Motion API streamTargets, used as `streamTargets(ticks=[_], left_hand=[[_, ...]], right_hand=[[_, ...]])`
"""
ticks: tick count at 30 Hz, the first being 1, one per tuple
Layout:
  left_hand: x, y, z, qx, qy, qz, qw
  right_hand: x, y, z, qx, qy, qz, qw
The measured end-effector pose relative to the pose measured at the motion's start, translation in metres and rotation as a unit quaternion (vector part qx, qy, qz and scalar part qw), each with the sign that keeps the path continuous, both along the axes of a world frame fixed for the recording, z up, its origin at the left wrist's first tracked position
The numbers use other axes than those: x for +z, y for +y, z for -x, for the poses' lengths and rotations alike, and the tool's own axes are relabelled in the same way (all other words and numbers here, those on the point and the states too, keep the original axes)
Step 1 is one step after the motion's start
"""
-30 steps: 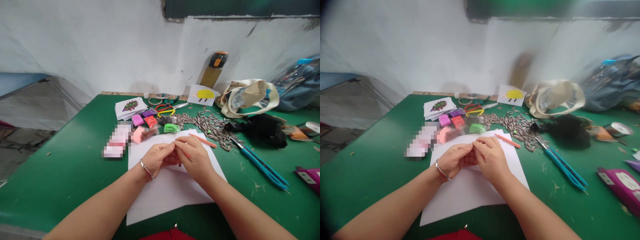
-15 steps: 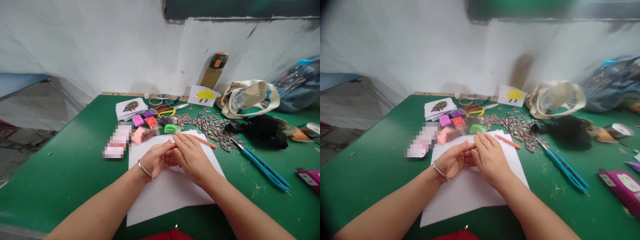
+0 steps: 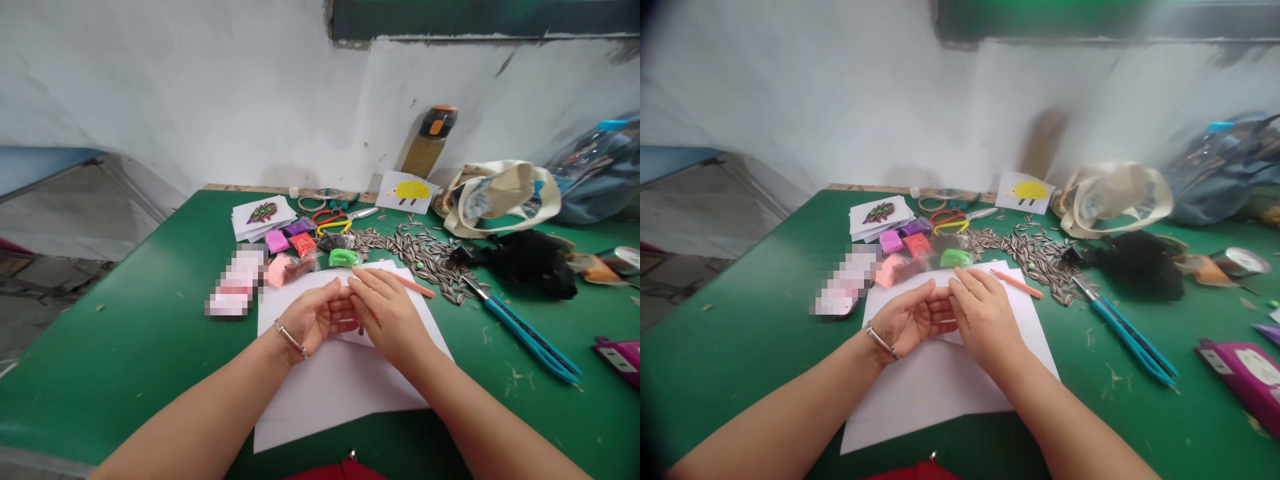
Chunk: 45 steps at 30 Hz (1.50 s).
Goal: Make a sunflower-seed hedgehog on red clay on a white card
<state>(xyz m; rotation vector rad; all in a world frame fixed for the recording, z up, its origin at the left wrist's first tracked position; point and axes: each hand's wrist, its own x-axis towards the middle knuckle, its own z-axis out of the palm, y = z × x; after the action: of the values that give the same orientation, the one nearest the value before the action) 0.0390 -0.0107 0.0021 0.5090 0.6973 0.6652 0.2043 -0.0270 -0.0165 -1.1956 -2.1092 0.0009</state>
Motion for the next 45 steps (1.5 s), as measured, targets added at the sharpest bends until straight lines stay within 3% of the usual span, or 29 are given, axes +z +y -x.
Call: streamTargets(ticks=[6,12,20,27,35,40,45], left_hand=[[0.001,-0.001,0.001,-0.021,0.025,-0.042,0.999],[-0.003,0.002,0.002,0.054,0.089,-0.036,0.994],[-0.003,0.003,0.0,0.093,0.109,-0.049,0.988],[-0.005,0.003,-0.001,0.119,0.13,-0.061,0.982],[-0.005,0.004,-0.001,0.124,0.14,-0.068,0.98],[-0.007,0.004,-0.002,0.121,0.136,-0.069,0.981],[-0.007,0.004,-0.001,0.12,0.14,-0.067,0.98]], right_hand=[[0.007,0.001,-0.004,0.002,0.077,0.05,0.996],[0.011,0.0,-0.007,-0.059,0.124,0.112,0.984],[0.017,-0.003,-0.004,-0.053,0.115,0.184,0.975],[0.009,-0.001,-0.008,-0.065,0.128,0.191,0.971],[0.012,-0.004,-0.006,-0.085,0.162,0.278,0.943],[0.017,-0.003,-0.005,-0.045,0.104,0.261,0.959],[0.016,-0.004,-0.004,-0.058,0.127,0.262,0.955]])
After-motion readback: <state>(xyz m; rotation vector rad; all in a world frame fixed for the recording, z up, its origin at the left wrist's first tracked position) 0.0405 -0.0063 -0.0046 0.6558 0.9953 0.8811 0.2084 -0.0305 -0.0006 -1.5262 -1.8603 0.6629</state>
